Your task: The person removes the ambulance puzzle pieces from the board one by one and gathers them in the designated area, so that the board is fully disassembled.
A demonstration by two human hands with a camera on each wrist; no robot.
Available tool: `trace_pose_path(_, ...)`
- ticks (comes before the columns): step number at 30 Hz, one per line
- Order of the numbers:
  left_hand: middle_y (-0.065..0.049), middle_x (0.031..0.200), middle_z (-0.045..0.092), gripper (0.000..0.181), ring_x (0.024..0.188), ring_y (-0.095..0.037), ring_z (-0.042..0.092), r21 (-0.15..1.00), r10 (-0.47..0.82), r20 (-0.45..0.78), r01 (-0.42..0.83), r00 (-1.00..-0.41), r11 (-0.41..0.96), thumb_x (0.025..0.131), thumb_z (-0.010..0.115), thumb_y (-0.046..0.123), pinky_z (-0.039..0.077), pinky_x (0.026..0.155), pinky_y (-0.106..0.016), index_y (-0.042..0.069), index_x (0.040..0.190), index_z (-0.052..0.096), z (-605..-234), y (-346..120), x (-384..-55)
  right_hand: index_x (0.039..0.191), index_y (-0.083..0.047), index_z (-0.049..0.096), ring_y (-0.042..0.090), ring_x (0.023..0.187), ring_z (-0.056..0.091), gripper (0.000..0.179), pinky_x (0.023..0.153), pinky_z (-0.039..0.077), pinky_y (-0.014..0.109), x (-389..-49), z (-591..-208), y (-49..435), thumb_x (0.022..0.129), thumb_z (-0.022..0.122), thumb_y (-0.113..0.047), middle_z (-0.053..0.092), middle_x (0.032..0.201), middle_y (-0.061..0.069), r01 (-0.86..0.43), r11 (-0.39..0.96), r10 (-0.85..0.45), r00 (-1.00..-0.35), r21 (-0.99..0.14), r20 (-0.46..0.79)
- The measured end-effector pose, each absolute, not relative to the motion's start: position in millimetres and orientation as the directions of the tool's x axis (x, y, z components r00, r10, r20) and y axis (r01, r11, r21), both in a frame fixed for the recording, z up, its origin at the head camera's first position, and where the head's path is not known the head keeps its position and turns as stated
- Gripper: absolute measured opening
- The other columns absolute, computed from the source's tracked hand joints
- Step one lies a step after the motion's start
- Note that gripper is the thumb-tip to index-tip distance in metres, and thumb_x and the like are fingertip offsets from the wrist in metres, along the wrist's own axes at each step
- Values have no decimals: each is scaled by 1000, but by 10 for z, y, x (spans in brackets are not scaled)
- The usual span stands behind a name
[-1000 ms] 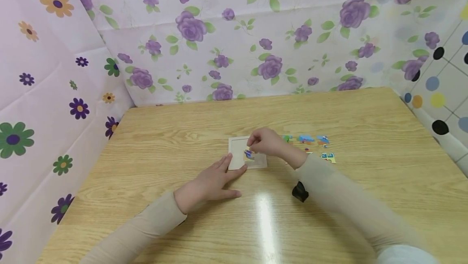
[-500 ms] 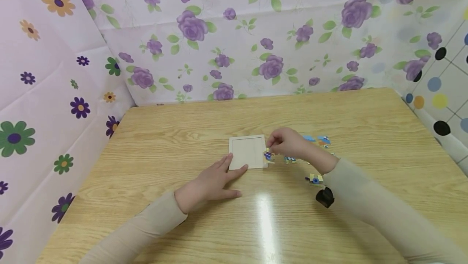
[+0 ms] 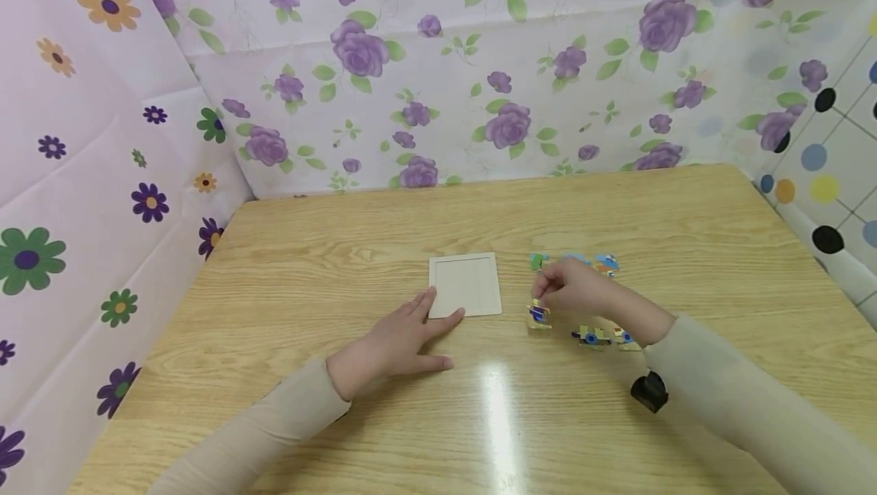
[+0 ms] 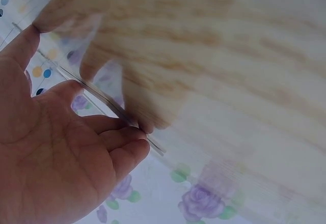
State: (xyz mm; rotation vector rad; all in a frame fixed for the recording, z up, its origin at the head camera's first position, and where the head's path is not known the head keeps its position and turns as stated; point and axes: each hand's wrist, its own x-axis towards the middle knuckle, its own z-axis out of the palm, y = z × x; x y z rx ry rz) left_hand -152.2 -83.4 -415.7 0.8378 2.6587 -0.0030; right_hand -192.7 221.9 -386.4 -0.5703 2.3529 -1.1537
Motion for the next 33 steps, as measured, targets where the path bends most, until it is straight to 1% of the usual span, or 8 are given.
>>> trace_pose_path(5, -25, 157, 7, 74, 145, -34, 15, 101, 554, -334, 556, -762, 825, 89, 48, 63, 23, 116, -43, 35, 152, 20, -4139, -833, -1519, 92, 3, 66, 9, 63, 51, 8, 60, 47, 25, -1899, -3933, 2295, 88, 60, -1, 62, 74, 5, -172, 567, -549, -808, -805, -214)
trace_pose_path(8, -25, 157, 7, 74, 145, -34, 15, 100, 553, -334, 555, -763, 826, 89, 48, 63, 23, 116, -43, 35, 152, 19, -4137, -833, -1516, 91, 4, 66, 7, 57, 46, 10, 56, 44, 24, -1893, -3980, 2324, 87, 58, 1, 57, 67, 3, -153, 559, -557, -797, -815, -232)
trace_pose_path(11, -25, 156, 7, 74, 145, -35, 15, 104, 555, -334, 555, -762, 825, 89, 48, 63, 22, 116, -43, 35, 152, 19, -4132, -832, -1514, 92, 5, 66, 7, 55, 44, 12, 54, 43, 25, -1891, -4017, 2348, 87, 55, 4, 54, 64, 2, -131, 547, -568, -783, -827, -252)
trace_pose_path(16, -25, 157, 7, 74, 146, -34, 14, 107, 555, -334, 554, -762, 825, 89, 48, 63, 22, 117, -43, 36, 152, 20, -4139, -830, -1515, 95, 7, 65, 9, 57, 45, 13, 56, 45, 27, -1899, -4066, 2374, 87, 54, 4, 55, 65, 3, -114, 542, -571, -777, -833, -265)
trace_pose_path(21, -25, 157, 7, 74, 146, -34, 14, 105, 554, -334, 554, -763, 826, 89, 47, 63, 22, 117, -43, 36, 152, 20, -4150, -832, -1522, 94, 7, 64, 11, 59, 48, 11, 58, 47, 29, -1905, -4086, 2367, 89, 55, 2, 57, 68, 5, -97, 557, -551, -786, -825, -280)
trace_pose_path(26, -25, 157, 8, 74, 145, -34, 15, 105, 557, -328, 557, -763, 824, 89, 48, 63, 23, 116, -43, 35, 152, 20, -4156, -834, -1521, 93, 6, 63, 13, 61, 50, 9, 58, 47, 28, -1902, -4086, 2340, 89, 57, 1, 59, 71, 7, -78, 567, -531, -796, -820, -292)
trace_pose_path(33, -25, 157, 7, 74, 145, -35, 14, 113, 559, -328, 556, -762, 824, 89, 48, 62, 22, 116, -44, 35, 152, 20, -4149, -835, -1519, 93, 7, 62, 13, 59, 51, 10, 56, 48, 29, -1901, -4100, 2337, 90, 57, -1, 60, 71, 7, -72, 548, -541, -791, -834, -287)
